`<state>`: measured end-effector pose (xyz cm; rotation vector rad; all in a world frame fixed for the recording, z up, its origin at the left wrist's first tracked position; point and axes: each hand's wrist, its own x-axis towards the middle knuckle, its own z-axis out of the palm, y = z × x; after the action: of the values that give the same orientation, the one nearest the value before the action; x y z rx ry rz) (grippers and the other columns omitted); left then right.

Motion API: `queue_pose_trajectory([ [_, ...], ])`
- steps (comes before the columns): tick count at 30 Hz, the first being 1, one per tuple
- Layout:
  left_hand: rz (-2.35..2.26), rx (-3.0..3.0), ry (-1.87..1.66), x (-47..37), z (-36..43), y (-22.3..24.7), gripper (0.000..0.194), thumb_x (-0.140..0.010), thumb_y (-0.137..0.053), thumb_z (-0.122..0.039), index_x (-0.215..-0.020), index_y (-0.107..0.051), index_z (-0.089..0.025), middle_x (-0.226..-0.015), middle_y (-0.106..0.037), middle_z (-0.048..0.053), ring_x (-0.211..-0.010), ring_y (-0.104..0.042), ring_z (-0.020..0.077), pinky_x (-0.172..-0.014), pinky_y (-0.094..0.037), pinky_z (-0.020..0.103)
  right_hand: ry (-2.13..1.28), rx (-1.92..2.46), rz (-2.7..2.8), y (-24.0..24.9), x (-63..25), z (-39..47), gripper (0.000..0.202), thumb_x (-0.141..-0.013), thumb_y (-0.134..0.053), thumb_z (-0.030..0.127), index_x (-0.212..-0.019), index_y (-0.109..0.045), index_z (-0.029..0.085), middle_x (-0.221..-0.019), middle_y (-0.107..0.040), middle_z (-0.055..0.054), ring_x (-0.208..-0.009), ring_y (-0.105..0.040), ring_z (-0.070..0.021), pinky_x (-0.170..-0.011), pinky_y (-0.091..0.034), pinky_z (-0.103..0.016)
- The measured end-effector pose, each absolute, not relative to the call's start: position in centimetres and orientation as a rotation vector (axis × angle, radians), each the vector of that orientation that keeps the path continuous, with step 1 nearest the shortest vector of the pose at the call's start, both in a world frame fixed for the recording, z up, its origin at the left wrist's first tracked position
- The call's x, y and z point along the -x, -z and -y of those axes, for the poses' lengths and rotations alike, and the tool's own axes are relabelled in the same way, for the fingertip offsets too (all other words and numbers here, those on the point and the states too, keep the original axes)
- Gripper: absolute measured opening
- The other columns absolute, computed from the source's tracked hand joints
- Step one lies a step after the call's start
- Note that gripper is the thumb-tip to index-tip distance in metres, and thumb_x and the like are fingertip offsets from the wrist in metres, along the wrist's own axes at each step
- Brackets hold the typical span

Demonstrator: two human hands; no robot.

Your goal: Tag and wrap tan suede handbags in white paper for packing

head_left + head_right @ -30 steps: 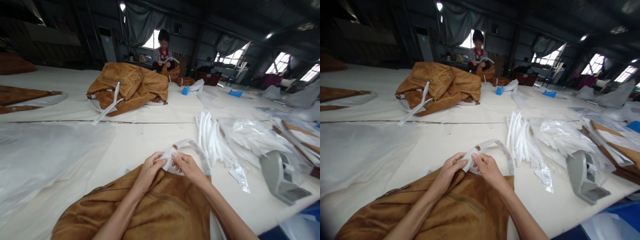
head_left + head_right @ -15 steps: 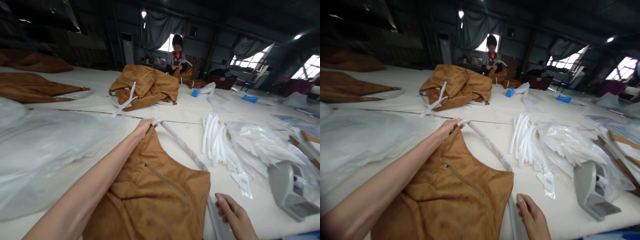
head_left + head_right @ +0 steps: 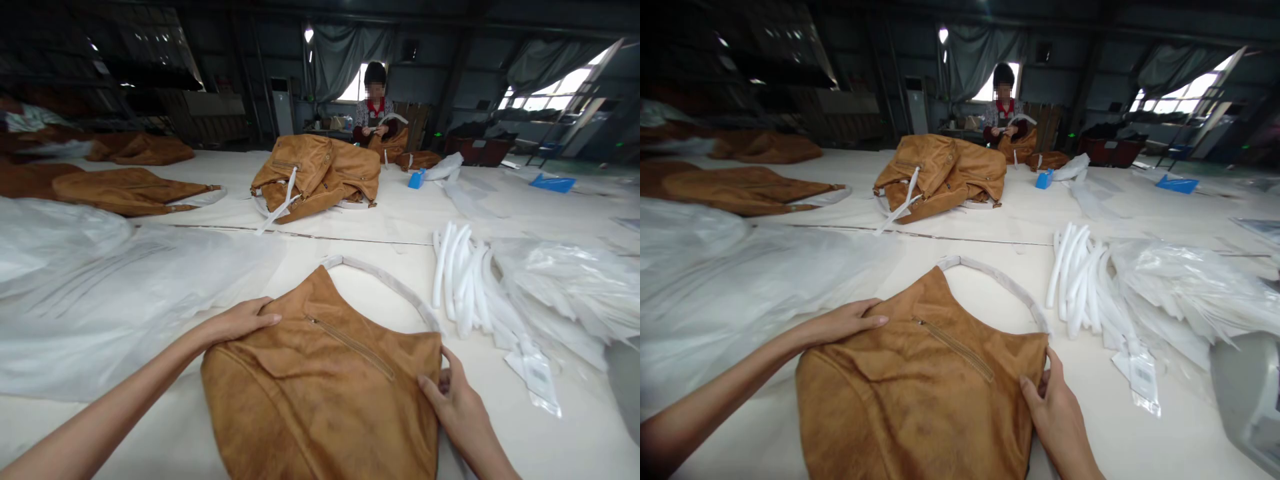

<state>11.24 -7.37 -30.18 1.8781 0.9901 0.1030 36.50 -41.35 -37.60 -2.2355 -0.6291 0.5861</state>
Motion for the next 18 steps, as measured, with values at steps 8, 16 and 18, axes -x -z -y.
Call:
queue_pose_trajectory([
  [8,-1.099,-1.513,-0.238,-11.6,9.2,29.9,0.062,-0.061,-0.078,-0.057,-0.105,-0.059,-0.018,-0.106,-0.071,0.014,-0.098,-0.068,0.0324,-0.083,-0.057,0.042,-0.118,2.28,0.874,31.1,-43.6,33.3,0.052,-0.085,-0.05,0.029,-0.135,-0.05,0.012,-0.109,-0.067,-0.014,-0.103,-0.063,-0.0293,-0.092,-0.046,-0.043],
  [16,-0.673,-2.533,-0.392,-9.1,12.6,30.8,0.057,-0.084,-0.053,-0.062,-0.132,-0.054,-0.032,-0.138,-0.057,0.005,-0.128,-0.051,0.0328,-0.11,-0.039,0.05,-0.29,2.082,1.523,28.6,-38.5,40.2,0.058,-0.087,-0.06,0.05,-0.139,-0.049,0.028,-0.142,-0.052,-0.007,-0.133,-0.045,-0.0282,-0.112,-0.032,-0.045],
  [18,-0.39,-2.788,-0.404,-9.2,14.3,31.6,0.07,-0.078,-0.063,-0.061,-0.141,-0.046,-0.036,-0.137,-0.057,0.004,-0.122,-0.056,0.0337,-0.105,-0.046,0.048,-0.33,2.088,1.666,29.4,-36.7,41.3,0.072,-0.079,-0.072,0.047,-0.143,-0.043,0.03,-0.14,-0.053,-0.008,-0.132,-0.044,-0.0302,-0.113,-0.028,-0.048],
])
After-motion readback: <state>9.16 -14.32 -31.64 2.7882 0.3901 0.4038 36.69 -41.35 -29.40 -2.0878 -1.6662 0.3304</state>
